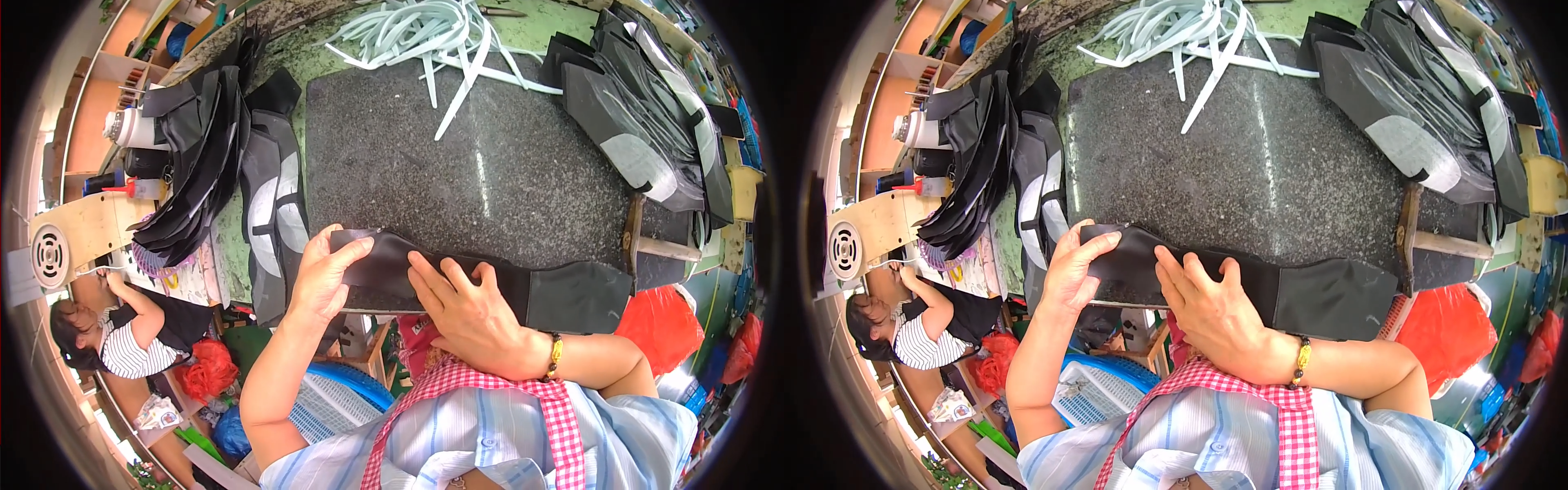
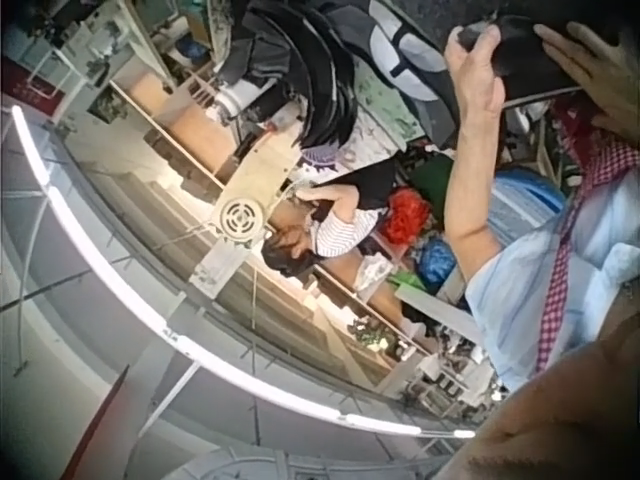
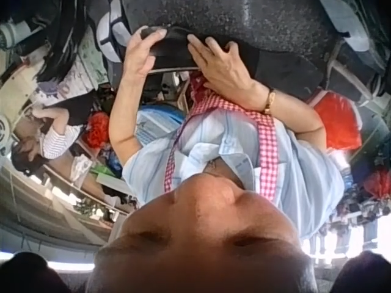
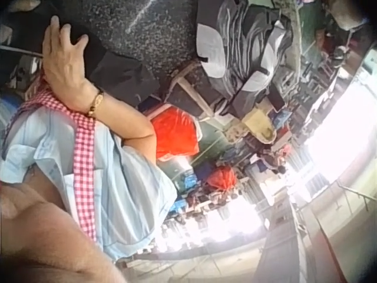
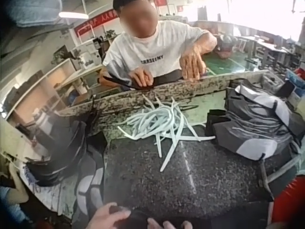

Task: The recorder is applying reinforcement tape to shoe upper components and then using a hammer to secure them on a workbench.

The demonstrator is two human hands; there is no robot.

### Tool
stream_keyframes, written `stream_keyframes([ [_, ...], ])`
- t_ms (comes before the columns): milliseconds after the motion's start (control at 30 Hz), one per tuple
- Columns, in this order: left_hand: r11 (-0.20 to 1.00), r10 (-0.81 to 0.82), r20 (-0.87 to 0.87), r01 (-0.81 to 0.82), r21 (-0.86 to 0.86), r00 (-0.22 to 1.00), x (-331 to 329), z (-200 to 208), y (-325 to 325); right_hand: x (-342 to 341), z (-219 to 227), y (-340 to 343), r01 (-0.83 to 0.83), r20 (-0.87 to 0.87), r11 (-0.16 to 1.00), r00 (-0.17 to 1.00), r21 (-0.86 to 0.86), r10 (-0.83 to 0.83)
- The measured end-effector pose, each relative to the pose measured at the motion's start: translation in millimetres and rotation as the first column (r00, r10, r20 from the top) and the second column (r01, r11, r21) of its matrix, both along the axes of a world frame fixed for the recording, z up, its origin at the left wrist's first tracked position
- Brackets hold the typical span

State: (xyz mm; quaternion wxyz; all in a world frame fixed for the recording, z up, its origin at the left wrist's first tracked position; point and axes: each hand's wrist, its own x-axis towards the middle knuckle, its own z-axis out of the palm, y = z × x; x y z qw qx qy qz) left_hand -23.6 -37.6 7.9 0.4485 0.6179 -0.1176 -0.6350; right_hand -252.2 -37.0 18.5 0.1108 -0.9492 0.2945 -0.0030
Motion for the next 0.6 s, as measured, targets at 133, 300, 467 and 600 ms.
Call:
stream_keyframes([
  [133, 0.997, 0.011, 0.028, -0.008, -0.082, 1.000, -4, 0, 2, 3, 3, -4, -0.018, -0.028, 1.000, 0.999, 0.007, 0.018],
  [300, 0.979, -0.055, 0.045, 0.063, -0.196, 0.997, -1, -5, 3, 12, 13, -7, -0.031, -0.179, 0.999, 0.983, 0.032, 0.036],
  [467, 0.924, -0.225, 0.472, 0.340, -0.174, 0.852, -1, 0, 0, 15, 7, -3, -0.022, -0.205, 0.999, 0.979, -0.030, 0.016],
  [600, 0.821, -0.080, 0.803, 0.496, -0.284, 0.591, 3, -3, -1, 21, 7, 2, -0.017, -0.243, 0.997, 0.970, -0.079, -0.002],
])
